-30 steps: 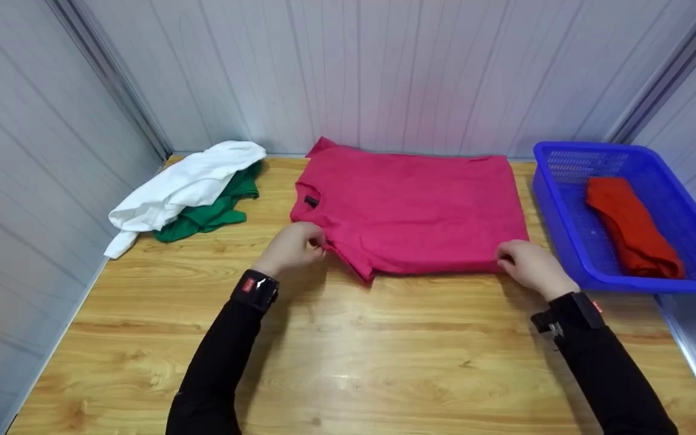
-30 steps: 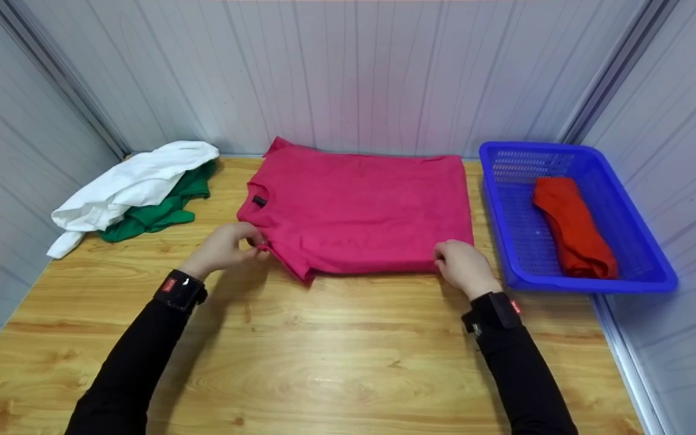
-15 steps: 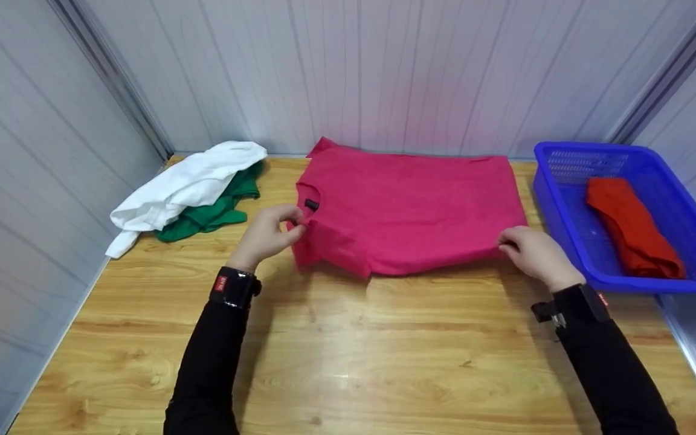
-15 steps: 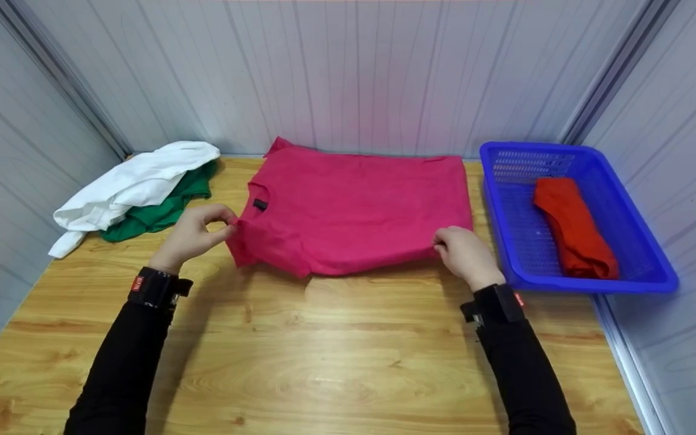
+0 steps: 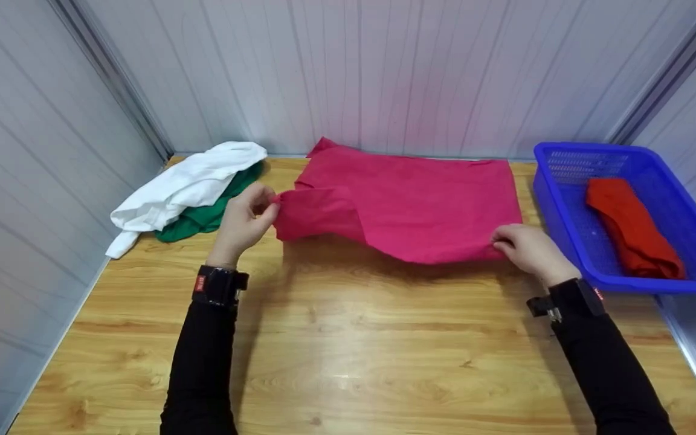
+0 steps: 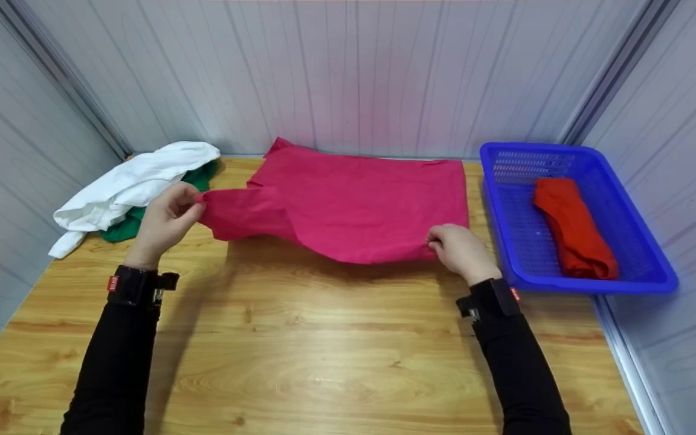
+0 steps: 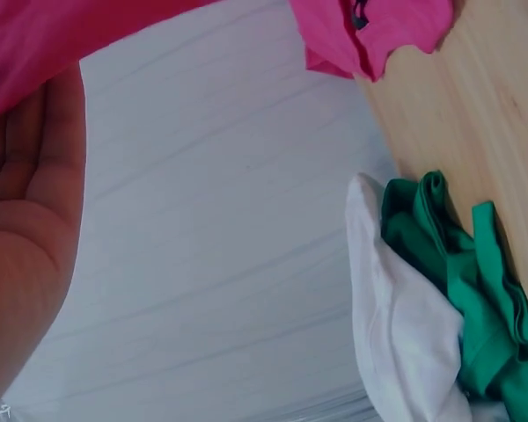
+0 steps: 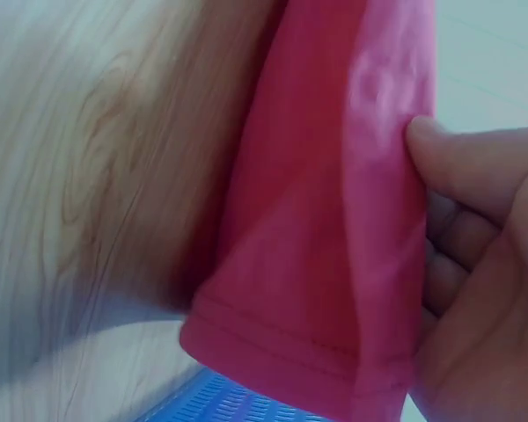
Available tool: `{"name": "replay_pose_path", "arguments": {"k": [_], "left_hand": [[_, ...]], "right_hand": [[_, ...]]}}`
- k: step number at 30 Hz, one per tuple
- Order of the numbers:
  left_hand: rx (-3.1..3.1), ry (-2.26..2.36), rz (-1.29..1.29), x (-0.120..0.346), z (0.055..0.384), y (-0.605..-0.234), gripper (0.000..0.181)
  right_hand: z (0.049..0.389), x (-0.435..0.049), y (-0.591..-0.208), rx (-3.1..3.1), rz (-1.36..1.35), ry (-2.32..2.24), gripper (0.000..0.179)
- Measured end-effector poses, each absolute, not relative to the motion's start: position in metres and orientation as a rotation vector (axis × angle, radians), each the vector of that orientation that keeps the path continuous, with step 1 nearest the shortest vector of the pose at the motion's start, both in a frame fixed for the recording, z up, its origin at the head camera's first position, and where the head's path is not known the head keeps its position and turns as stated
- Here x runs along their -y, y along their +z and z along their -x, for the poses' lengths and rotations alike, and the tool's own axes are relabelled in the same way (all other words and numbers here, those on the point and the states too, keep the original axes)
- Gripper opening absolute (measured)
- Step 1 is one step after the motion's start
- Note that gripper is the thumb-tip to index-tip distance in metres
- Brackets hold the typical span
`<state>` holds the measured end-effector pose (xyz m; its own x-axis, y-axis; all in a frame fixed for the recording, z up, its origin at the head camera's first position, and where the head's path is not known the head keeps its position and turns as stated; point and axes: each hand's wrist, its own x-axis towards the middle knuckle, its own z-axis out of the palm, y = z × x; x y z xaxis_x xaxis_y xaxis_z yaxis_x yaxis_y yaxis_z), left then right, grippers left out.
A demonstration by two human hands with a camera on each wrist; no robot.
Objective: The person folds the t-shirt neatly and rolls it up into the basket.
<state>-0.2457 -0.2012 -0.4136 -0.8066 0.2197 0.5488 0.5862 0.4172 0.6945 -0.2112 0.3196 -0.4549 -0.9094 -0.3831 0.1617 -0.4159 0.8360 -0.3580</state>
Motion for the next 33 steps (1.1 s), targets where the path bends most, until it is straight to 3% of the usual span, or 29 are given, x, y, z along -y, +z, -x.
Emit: {"name": "replay_pose_path", "arguments": {"k": [25, 33], "left_hand": [[2.408, -1.252, 0.609, 0.189, 0.257, -0.436, 0.008], [2.465, -1.287, 0.535, 0.187, 0.258, -0.439, 0.01]], "right_hand": [[0.231, -0.308, -0.493, 3.093, -0.583, 0.583, 0.007], [0.231, -0.311, -0.49, 2.979, -0.6, 0.607, 0.012]]}}
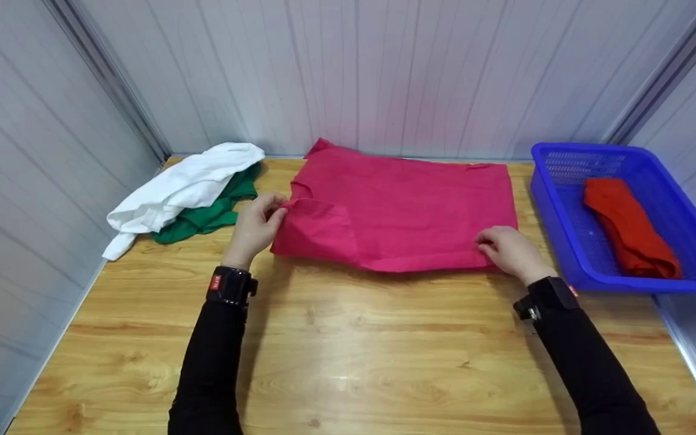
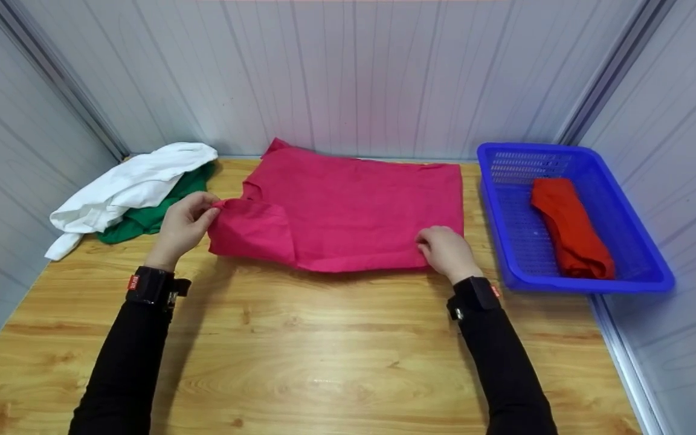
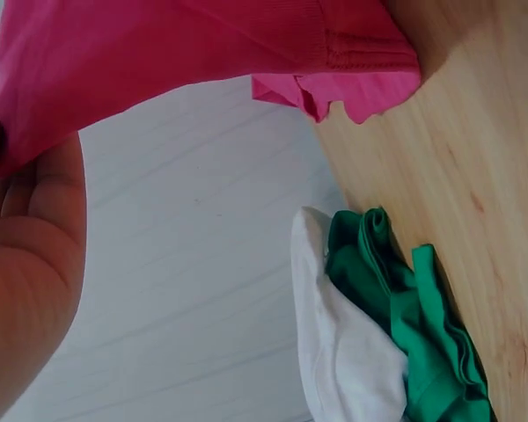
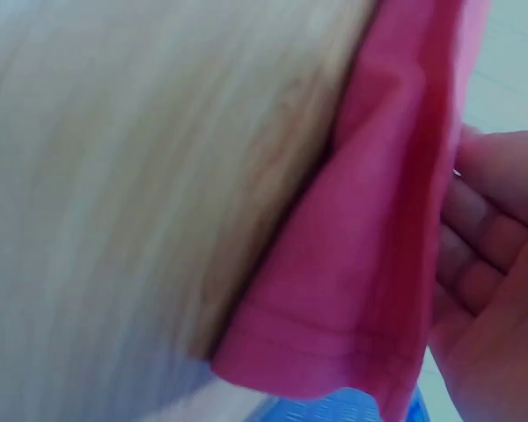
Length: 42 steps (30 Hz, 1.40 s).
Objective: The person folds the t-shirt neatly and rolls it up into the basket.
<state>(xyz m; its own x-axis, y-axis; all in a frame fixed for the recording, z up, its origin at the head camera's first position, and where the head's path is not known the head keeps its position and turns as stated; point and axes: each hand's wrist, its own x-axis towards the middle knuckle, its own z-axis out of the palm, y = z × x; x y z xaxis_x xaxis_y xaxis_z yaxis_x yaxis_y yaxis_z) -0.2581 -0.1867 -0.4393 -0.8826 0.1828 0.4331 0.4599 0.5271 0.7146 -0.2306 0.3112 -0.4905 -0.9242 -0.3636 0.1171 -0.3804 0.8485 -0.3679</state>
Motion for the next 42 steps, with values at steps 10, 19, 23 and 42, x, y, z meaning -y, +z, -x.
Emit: {"name": "replay_pose_path", "arguments": {"k": [10, 19, 23, 42], "left_hand": [[2.491, -1.277, 0.48, 0.187, 0.259, -0.441, 0.014], [2.496, -1.258, 0.436, 0.187, 0.257, -0.441, 0.014], [2.496, -1.268, 0.419, 0.188, 0.258, -0.443, 0.014], [2.394, -1.274, 0.338, 0.199, 0.249, -0.438, 0.012]], "right_hand": [[0.208, -0.32, -0.483, 2.912, -0.762, 0.502, 0.042], [0.197, -0.321, -0.49, 2.949, -0.746, 0.358, 0.053], [0.196, -0.321, -0.493, 2.931, -0.75, 0.315, 0.049], [0.182, -0.329, -0.46, 2.752, -0.755, 0.465, 0.016]]}}
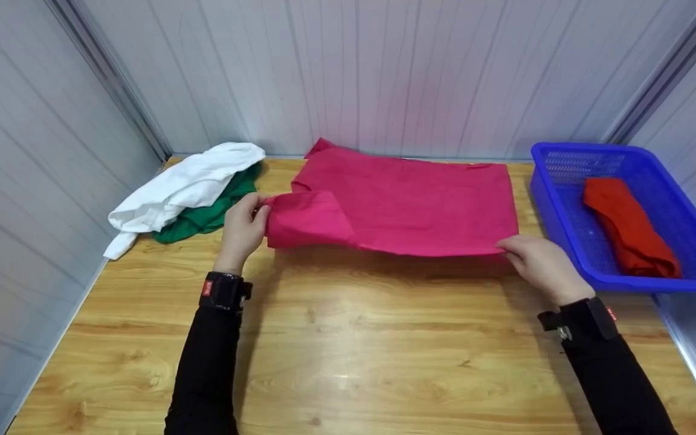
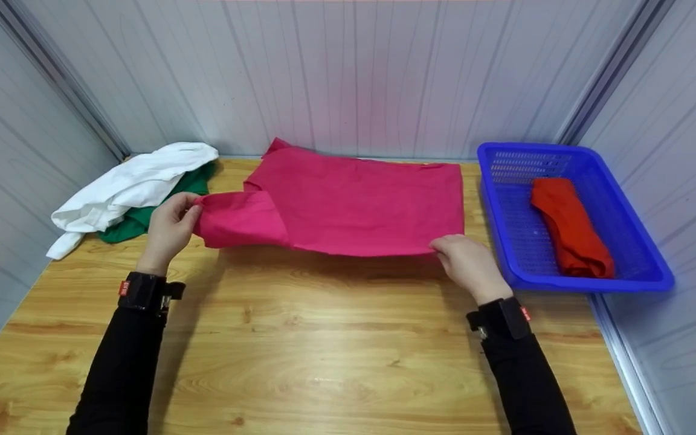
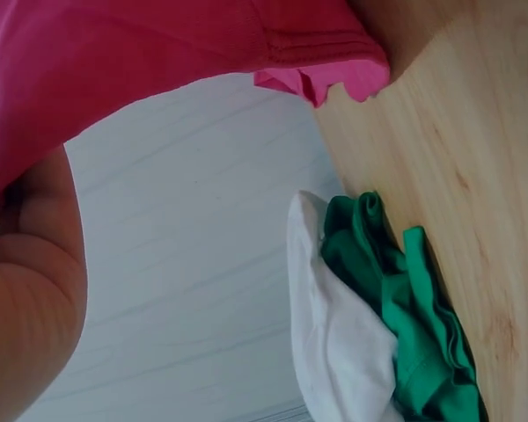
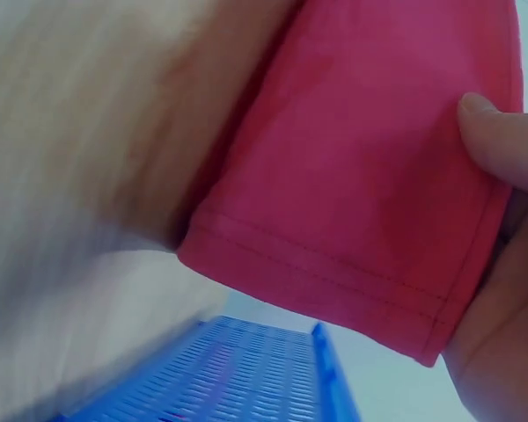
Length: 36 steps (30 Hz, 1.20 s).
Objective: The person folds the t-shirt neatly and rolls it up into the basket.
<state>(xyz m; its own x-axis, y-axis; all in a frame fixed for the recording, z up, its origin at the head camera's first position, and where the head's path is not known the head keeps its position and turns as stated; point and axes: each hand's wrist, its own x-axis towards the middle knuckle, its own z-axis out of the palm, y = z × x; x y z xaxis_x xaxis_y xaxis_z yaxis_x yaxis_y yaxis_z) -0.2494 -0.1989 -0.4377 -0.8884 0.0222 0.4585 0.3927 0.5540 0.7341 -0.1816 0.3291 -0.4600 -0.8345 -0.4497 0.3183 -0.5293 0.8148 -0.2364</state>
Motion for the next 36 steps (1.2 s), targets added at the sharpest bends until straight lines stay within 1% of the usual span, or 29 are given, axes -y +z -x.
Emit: {"name": "replay_pose_path", "arguments": {"k": [9, 18, 27, 31, 36], "left_hand": [[2.326, -1.223, 0.376, 0.202, 0.234, -0.426, 0.009], [2.292, -1.207, 0.409, 0.2, 0.223, -0.411, 0.009], [2.244, -1.234, 0.427, 0.198, 0.212, -0.394, 0.011], [2.267, -1.24, 0.413, 0.198, 0.216, -0.396, 0.011], [2.317, -1.236, 0.397, 0.2, 0.227, -0.411, 0.011]], "right_hand": [[0.174, -0.328, -0.442, 2.664, -0.785, 0.555, 0.02], [0.175, -0.329, -0.436, 2.573, -0.748, 0.58, 0.017], [0.177, -0.33, -0.436, 2.498, -0.738, 0.606, 0.021], [0.178, -0.331, -0.439, 2.504, -0.719, 0.623, 0.02], [0.183, -0.33, -0.447, 2.56, -0.72, 0.614, 0.014]]}}
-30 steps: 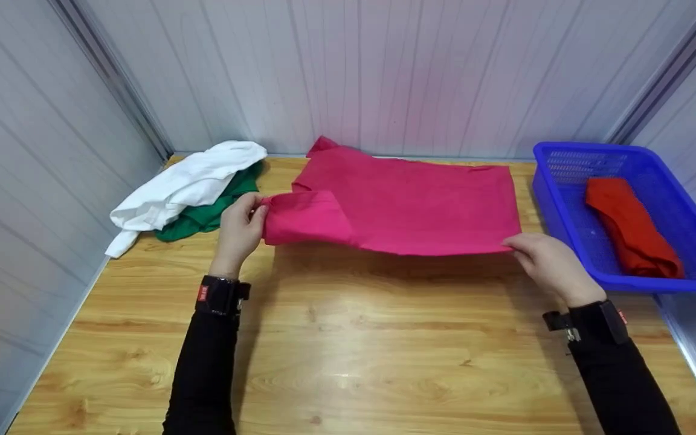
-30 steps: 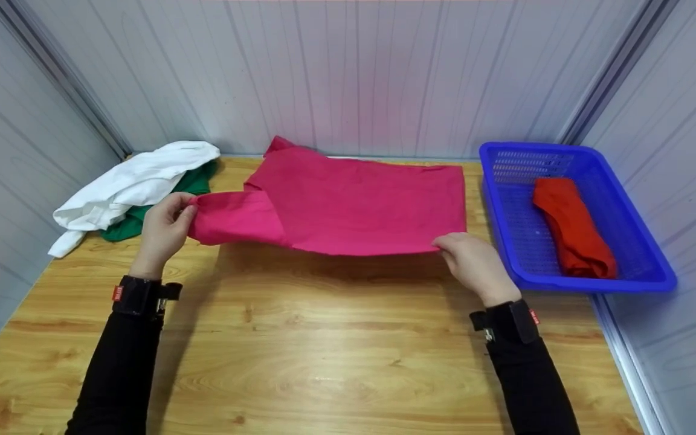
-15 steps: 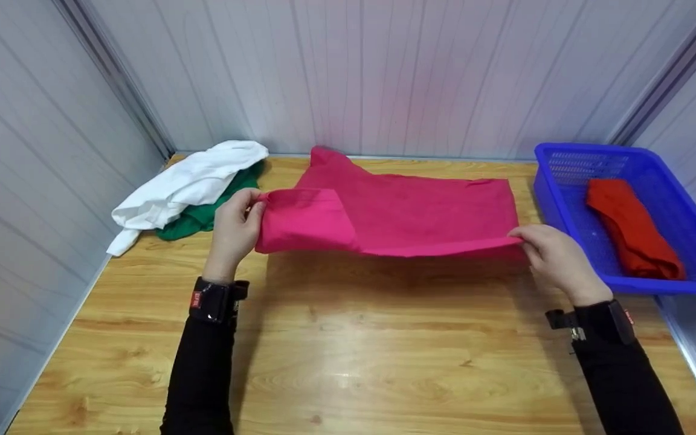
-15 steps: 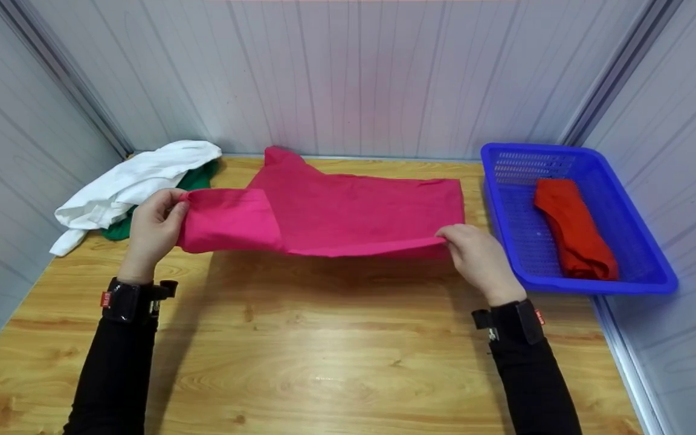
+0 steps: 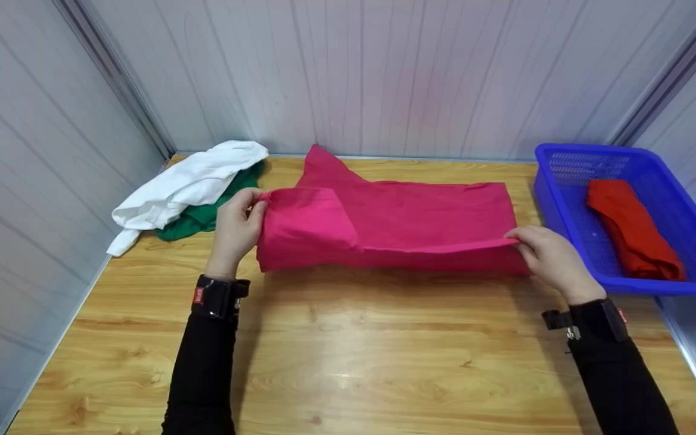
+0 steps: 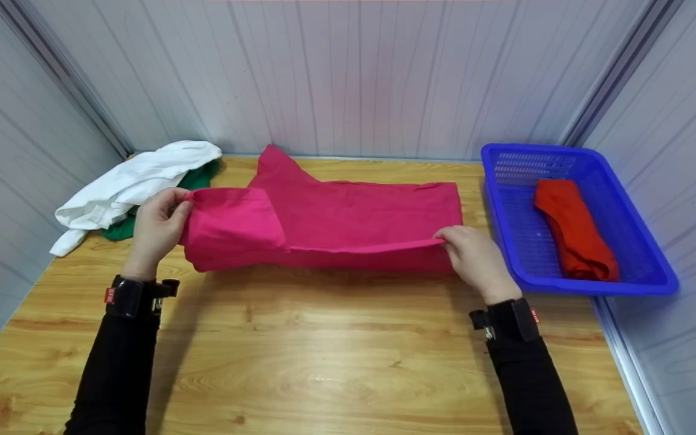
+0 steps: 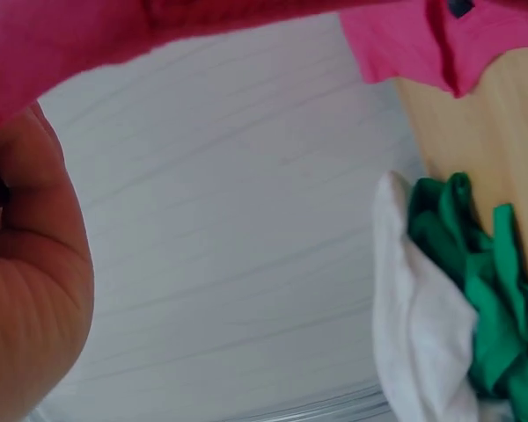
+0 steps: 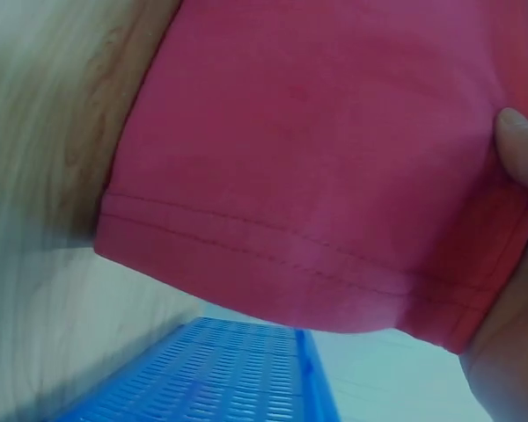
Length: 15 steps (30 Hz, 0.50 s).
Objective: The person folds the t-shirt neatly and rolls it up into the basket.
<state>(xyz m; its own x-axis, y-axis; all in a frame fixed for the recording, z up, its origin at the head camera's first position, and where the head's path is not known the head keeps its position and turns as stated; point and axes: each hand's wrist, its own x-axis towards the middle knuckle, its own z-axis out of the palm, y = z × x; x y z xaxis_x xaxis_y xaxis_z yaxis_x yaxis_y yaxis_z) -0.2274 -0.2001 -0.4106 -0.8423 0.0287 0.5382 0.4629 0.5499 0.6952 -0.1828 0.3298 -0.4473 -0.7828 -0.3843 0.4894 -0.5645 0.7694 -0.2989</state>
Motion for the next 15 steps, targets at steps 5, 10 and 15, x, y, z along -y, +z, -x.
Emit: {"name": "replay_pose_path", "arguments": {"k": [5, 10, 15], "left_hand": [[2.394, -1.225, 0.364, 0.2, 0.239, -0.427, 0.01], [2.491, -1.165, 0.341, 0.199, 0.249, -0.442, 0.009], [2.566, -1.123, 0.363, 0.197, 0.252, -0.457, 0.01]], "right_hand": [[0.188, -0.327, -0.457, 2.671, -0.688, 0.612, 0.01], [0.193, -0.325, -0.467, 2.745, -0.671, 0.59, 0.009], [0.196, -0.324, -0.479, 2.844, -0.637, 0.563, 0.01]]}}
